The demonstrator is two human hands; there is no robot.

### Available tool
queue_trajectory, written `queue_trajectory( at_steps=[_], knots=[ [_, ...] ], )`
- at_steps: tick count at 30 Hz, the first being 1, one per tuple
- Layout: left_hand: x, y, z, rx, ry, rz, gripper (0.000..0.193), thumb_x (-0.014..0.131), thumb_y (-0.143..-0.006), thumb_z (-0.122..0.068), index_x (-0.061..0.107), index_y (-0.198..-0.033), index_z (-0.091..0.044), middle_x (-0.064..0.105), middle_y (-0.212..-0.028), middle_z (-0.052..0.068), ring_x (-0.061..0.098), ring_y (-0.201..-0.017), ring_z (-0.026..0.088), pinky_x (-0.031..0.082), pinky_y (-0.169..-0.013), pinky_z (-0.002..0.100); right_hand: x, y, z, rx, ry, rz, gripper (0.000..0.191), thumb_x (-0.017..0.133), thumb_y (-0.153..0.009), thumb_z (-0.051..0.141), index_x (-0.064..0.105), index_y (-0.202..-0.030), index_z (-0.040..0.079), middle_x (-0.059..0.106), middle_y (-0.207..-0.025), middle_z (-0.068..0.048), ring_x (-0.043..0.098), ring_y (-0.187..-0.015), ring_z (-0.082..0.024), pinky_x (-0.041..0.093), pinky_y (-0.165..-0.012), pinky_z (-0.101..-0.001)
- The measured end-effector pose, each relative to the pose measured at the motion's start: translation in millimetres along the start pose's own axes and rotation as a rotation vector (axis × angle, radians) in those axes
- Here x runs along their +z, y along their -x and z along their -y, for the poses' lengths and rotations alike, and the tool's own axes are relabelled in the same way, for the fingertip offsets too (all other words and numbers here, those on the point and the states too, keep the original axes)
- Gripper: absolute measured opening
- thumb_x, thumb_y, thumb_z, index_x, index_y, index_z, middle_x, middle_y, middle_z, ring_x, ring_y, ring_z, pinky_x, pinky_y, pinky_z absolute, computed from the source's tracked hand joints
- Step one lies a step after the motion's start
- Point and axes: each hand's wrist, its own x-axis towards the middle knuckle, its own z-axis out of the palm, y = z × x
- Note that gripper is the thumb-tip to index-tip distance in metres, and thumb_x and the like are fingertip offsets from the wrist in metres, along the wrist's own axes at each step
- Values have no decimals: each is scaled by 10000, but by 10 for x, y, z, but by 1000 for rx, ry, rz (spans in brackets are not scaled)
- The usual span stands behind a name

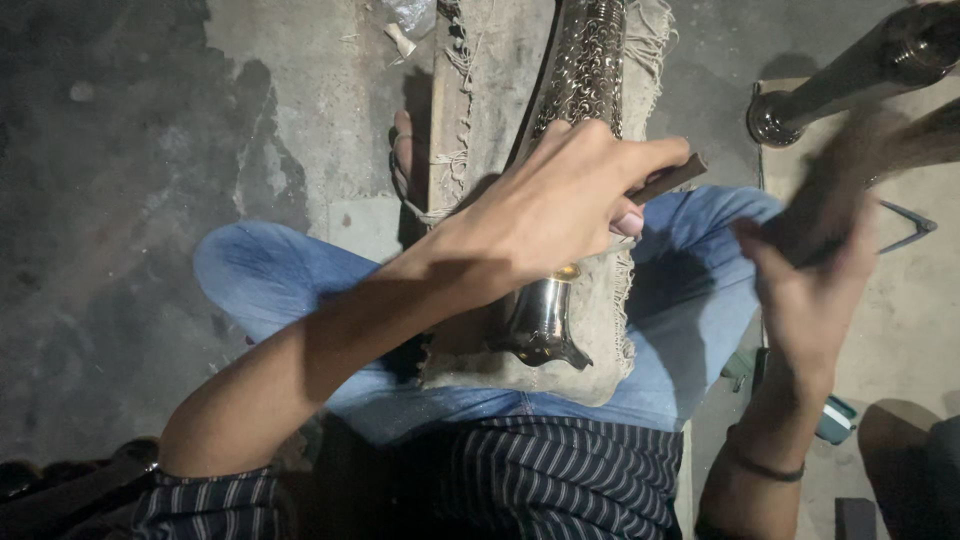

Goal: The person sits cross-legged on the floor with an ornate metal vase resting on a cloth pad. They hold a chisel against the vase's surface and strike it with a wooden mallet, working around the vase to cut decorative patterns, occasionally repositioning the chisel and rotating the work.

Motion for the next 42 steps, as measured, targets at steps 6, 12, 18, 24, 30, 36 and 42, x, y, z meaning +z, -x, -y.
queue_trajectory(
  at_steps=[6, 12, 18, 24, 30, 36, 42],
  knots=[
    [-22, -7, -59, -9, -68, 12, 486, 675, -816, 116, 627, -1282, -15, 747, -788, 202, 811, -879, 203, 670, -716, 308, 12, -143, 186, 33, 57, 104, 671, 684, -876, -121, 471, -1504, -22, 612, -1310, -115, 591, -1201, -201, 511, -999, -311],
    [-15, -27, -76, 52, -25, -50, 497, 683, -766, 126, 650, -1247, 1, 758, -841, 180, 815, -820, 196, 666, -710, 294, 83, -113, 237, 75, -104, 192, 731, 550, -778, -141, 461, -1493, -14, 612, -1447, -72, 614, -1349, -169, 557, -1108, -305],
    [1, -52, -66, 52, -111, 0, 470, 721, -784, 75, 666, -1242, -16, 731, -802, 213, 790, -790, 244, 621, -667, 368, 132, -15, 184, -1, 9, 28, 739, 667, -846, -215, 399, -1509, -30, 561, -1371, -120, 574, -1230, -207, 535, -1031, -318],
    [32, -118, 4, 39, -84, 118, 438, 721, -822, 69, 682, -1244, -38, 759, -820, 178, 813, -810, 191, 624, -691, 351, 139, 113, 88, 128, -234, -37, 724, 625, -752, -99, 432, -1441, 15, 582, -1391, -34, 593, -1271, -108, 549, -997, -241],
    [2, -141, 66, 56, -3, 182, 548, 688, -780, 128, 665, -1291, -70, 779, -901, 161, 810, -809, 169, 637, -641, 276, 163, 250, -2, 169, 49, 137, 615, 660, -822, -149, 506, -1407, -42, 663, -1235, -120, 678, -1114, -206, 555, -984, -309],
    [-3, -152, 11, 73, 51, 123, 551, 631, -813, 151, 621, -1321, -61, 750, -828, 120, 789, -737, 145, 608, -565, 256, 215, 318, -36, 153, 56, 77, 586, 742, -866, -77, 510, -1401, -33, 657, -1251, -93, 639, -1138, -152, 525, -1020, -293],
    [11, -192, -31, 93, -60, 167, 400, 672, -836, 39, 680, -1210, -103, 746, -686, 58, 769, -644, 130, 600, -541, 314, 130, 283, 40, 113, 213, 12, 491, 781, -913, -51, 557, -1349, -19, 653, -1123, -81, 599, -1011, -122, 510, -930, -270]
  ],
)
